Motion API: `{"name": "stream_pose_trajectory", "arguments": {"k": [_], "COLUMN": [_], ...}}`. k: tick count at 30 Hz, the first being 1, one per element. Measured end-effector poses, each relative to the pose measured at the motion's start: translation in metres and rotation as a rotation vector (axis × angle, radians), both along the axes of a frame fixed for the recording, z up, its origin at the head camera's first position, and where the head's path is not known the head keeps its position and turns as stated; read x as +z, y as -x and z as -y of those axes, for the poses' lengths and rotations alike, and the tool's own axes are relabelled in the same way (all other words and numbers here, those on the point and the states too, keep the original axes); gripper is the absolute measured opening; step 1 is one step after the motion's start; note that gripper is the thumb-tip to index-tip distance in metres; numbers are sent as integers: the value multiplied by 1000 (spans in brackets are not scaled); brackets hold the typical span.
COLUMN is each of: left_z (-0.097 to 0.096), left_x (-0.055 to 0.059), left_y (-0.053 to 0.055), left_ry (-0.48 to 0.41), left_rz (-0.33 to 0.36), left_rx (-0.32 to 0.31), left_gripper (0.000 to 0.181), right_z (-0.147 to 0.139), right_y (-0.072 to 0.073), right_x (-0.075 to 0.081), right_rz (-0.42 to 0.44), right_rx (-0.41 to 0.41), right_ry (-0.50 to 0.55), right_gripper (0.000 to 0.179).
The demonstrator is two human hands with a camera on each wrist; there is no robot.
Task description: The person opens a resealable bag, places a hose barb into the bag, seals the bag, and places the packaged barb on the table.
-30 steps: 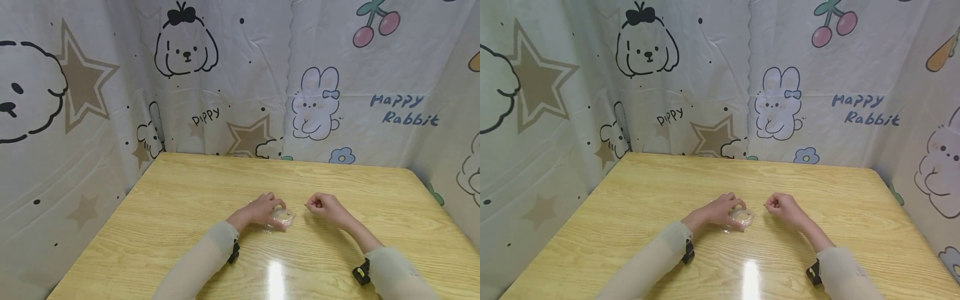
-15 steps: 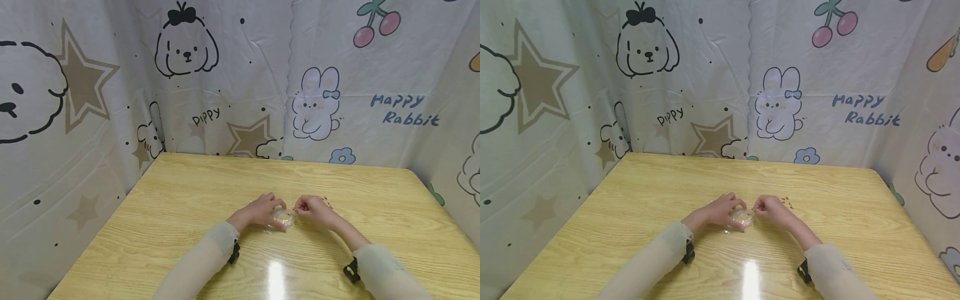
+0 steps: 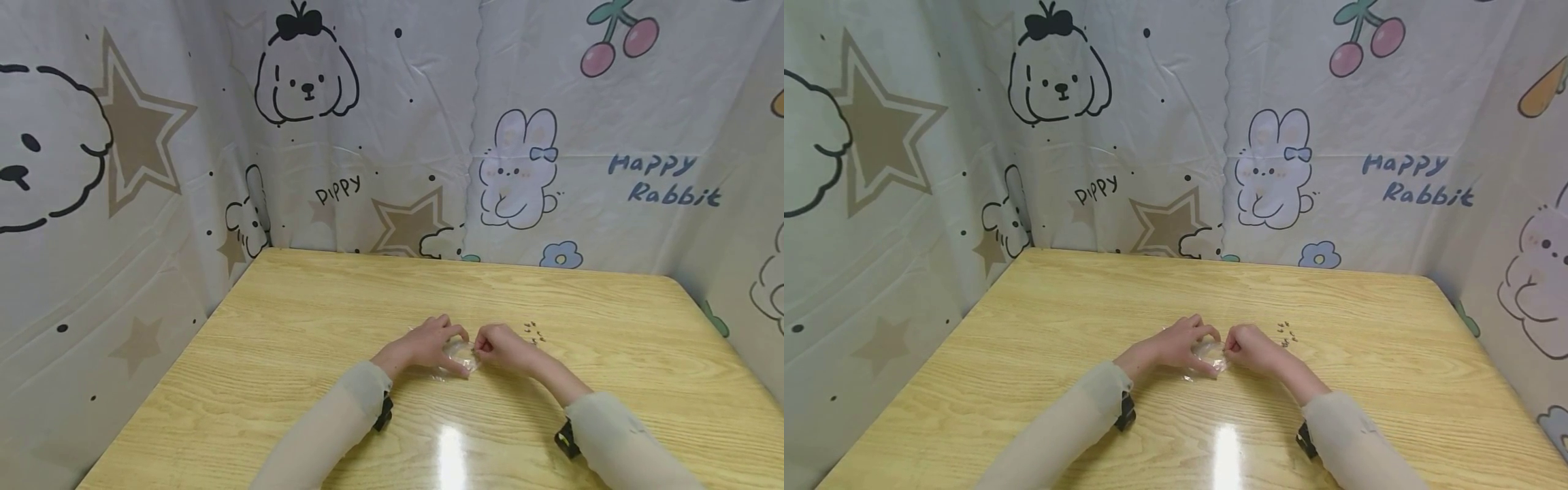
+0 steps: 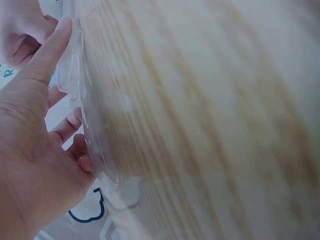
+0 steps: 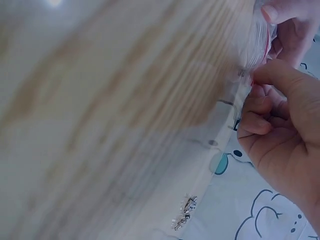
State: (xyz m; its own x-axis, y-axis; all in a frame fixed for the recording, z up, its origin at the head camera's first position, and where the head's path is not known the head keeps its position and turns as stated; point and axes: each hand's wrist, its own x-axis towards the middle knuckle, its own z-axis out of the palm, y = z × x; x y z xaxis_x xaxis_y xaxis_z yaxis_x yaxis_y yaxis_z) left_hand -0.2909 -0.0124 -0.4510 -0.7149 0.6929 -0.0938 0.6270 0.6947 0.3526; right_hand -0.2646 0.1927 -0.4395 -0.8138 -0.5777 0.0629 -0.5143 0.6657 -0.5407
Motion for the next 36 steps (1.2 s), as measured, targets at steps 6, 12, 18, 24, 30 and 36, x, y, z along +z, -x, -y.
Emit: {"name": "stream_pose_trajectory", "arguments": {"k": [6,12,18,24,30,36], "left_z": [-1,-1,0,-1,0,0], "left_x": [1,2,3,3,2,1], "left_y": [0,-1,-1,-1,-1,-1], "left_ry": [10,6,7,8,13,14], "left_rz": [-9,-1,-9,-8,-12,-12], "left_rx": [-2,0,3,1,2,0], "left_gripper": [63,64,64,65,65,65], "right_z": [-2,-5,-17,-36,-53,-70], "right_y": [2,-2,-4,-4,-7,-10], "right_x": [-6,2,3,0,1,1], "right_rz": [-58,-7,-1,-1,23,4], "right_rx": [51,-69,-195,-254,-294,-318], "right_ry": [56,78,42,35,45,27], "right_gripper": [8,8,6,5,5,5]}}
